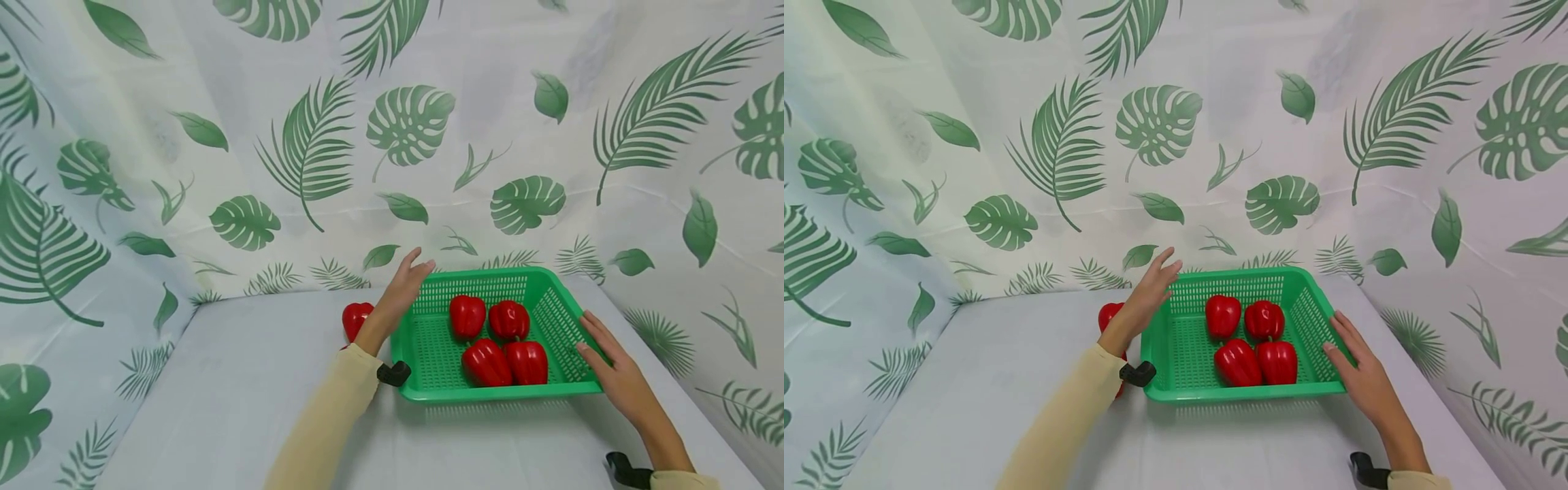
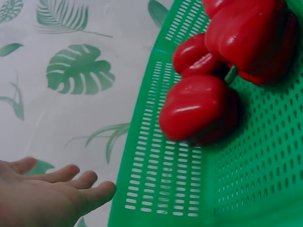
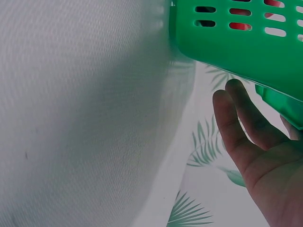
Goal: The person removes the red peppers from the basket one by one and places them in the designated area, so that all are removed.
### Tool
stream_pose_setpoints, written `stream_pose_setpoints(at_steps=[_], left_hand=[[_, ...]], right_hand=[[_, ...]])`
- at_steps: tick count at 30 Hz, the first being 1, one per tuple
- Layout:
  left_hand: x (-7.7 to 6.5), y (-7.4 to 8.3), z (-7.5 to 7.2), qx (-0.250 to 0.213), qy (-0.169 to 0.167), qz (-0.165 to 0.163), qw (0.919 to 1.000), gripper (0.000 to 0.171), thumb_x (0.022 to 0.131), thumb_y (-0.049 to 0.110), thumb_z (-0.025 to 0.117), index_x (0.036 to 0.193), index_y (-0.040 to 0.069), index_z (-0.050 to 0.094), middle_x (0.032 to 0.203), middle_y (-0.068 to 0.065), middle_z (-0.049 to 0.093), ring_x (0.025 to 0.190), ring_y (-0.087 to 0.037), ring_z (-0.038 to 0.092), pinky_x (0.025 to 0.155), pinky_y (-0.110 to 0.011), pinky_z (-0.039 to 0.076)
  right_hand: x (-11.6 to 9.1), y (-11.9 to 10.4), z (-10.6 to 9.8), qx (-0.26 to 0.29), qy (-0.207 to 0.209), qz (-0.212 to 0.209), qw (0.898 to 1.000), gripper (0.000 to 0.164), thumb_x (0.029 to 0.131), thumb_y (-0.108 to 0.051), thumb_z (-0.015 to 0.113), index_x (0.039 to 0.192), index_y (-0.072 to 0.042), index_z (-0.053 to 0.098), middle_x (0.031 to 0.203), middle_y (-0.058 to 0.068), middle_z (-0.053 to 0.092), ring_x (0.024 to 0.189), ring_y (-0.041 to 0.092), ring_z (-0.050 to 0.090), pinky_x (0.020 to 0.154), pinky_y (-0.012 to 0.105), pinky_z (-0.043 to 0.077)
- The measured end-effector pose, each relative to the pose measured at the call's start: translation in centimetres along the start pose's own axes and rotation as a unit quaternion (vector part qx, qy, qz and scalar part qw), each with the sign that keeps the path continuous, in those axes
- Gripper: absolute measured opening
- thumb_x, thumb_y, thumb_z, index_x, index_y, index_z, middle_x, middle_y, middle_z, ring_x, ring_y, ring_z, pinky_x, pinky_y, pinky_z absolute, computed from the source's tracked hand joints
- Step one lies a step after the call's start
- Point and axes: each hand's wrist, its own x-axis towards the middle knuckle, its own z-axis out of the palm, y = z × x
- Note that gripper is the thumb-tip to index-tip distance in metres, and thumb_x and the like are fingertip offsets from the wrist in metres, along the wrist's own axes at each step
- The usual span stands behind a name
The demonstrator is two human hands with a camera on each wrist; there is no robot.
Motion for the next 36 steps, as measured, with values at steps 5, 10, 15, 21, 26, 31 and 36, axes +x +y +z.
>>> stream_pose_setpoints(at_steps=[5, 10, 15, 21, 26, 31, 36], left_hand=[[0.5, -0.2, 1.0, 0.033, -0.013, -0.021, 0.9991, 0.069, 0.109, 0.053, 0.055, 0.168, 0.024, 0.035, 0.162, -0.009, 0.047, 0.15, -0.032, 0.042, 0.121, -0.058, 0.036], [1.1, -0.6, 2.1, 0.046, -0.013, -0.033, 0.9983, 0.067, 0.109, 0.055, 0.055, 0.166, 0.021, 0.041, 0.163, -0.009, 0.047, 0.15, -0.032, 0.042, 0.12, -0.059, 0.036], [1.8, -1.1, 3.3, 0.053, -0.006, -0.049, 0.9974, 0.067, 0.108, 0.057, 0.055, 0.162, 0.019, 0.047, 0.163, -0.007, 0.046, 0.15, -0.032, 0.042, 0.12, -0.057, 0.037], [2.7, -2.1, 4.4, 0.057, -0.002, -0.087, 0.9946, 0.064, 0.108, 0.055, 0.056, 0.159, 0.017, 0.053, 0.161, -0.005, 0.049, 0.148, -0.03, 0.045, 0.119, -0.054, 0.04], [3.1, -3.1, 5.1, 0.059, 0.003, -0.132, 0.9895, 0.056, 0.108, 0.05, 0.059, 0.155, 0.018, 0.057, 0.155, -0.005, 0.055, 0.143, -0.032, 0.051, 0.113, -0.059, 0.045], [3.2, -3.6, 5.1, 0.054, -0.01, -0.15, 0.9872, 0.056, 0.108, 0.042, 0.062, 0.156, 0.013, 0.055, 0.149, -0.009, 0.058, 0.138, -0.034, 0.054, 0.108, -0.063, 0.048], [3.3, -4.1, 4.9, 0.056, -0.037, -0.155, 0.9856, 0.055, 0.109, 0.033, 0.063, 0.158, 0.011, 0.052, 0.147, -0.013, 0.059, 0.136, -0.036, 0.055, 0.105, -0.064, 0.051]], right_hand=[[0.0, 0.0, 0.1, -0.004, 0.002, -0.001, 1.0, 0.063, 0.115, -0.024, 0.048, 0.169, -0.002, 0.025, 0.176, 0.023, 0.013, 0.16, 0.05, 0.006, 0.11, 0.087, 0.015], [0.1, 0.1, 0.0, -0.004, 0.003, -0.002, 1.0, 0.063, 0.115, -0.024, 0.049, 0.169, -0.002, 0.026, 0.176, 0.022, 0.014, 0.161, 0.048, 0.004, 0.112, 0.087, 0.013], [0.0, 0.1, -0.1, -0.006, 0.001, 0.002, 1.0, 0.063, 0.115, -0.024, 0.049, 0.169, -0.002, 0.026, 0.176, 0.022, 0.013, 0.161, 0.047, 0.004, 0.111, 0.087, 0.013], [0.1, 0.2, 0.0, 0.002, -0.001, 0.0, 1.0, 0.063, 0.115, -0.024, 0.049, 0.169, -0.003, 0.026, 0.177, 0.02, 0.013, 0.162, 0.043, 0.002, 0.114, 0.085, 0.009], [-0.1, 0.1, 0.1, 0.004, -0.004, 0.007, 1.0, 0.063, 0.115, -0.025, 0.049, 0.169, -0.003, 0.025, 0.177, 0.02, 0.012, 0.161, 0.046, 0.003, 0.113, 0.086, 0.011], [-0.1, -0.1, 0.0, 0.002, -0.003, 0.004, 1.0, 0.063, 0.115, -0.025, 0.049, 0.169, -0.002, 0.025, 0.177, 0.021, 0.012, 0.161, 0.046, 0.004, 0.113, 0.086, 0.011], [0.1, -0.2, -0.1, 0.003, -0.005, 0.001, 1.0, 0.063, 0.115, -0.024, 0.049, 0.169, -0.002, 0.025, 0.177, 0.021, 0.012, 0.161, 0.045, 0.004, 0.113, 0.086, 0.011]])
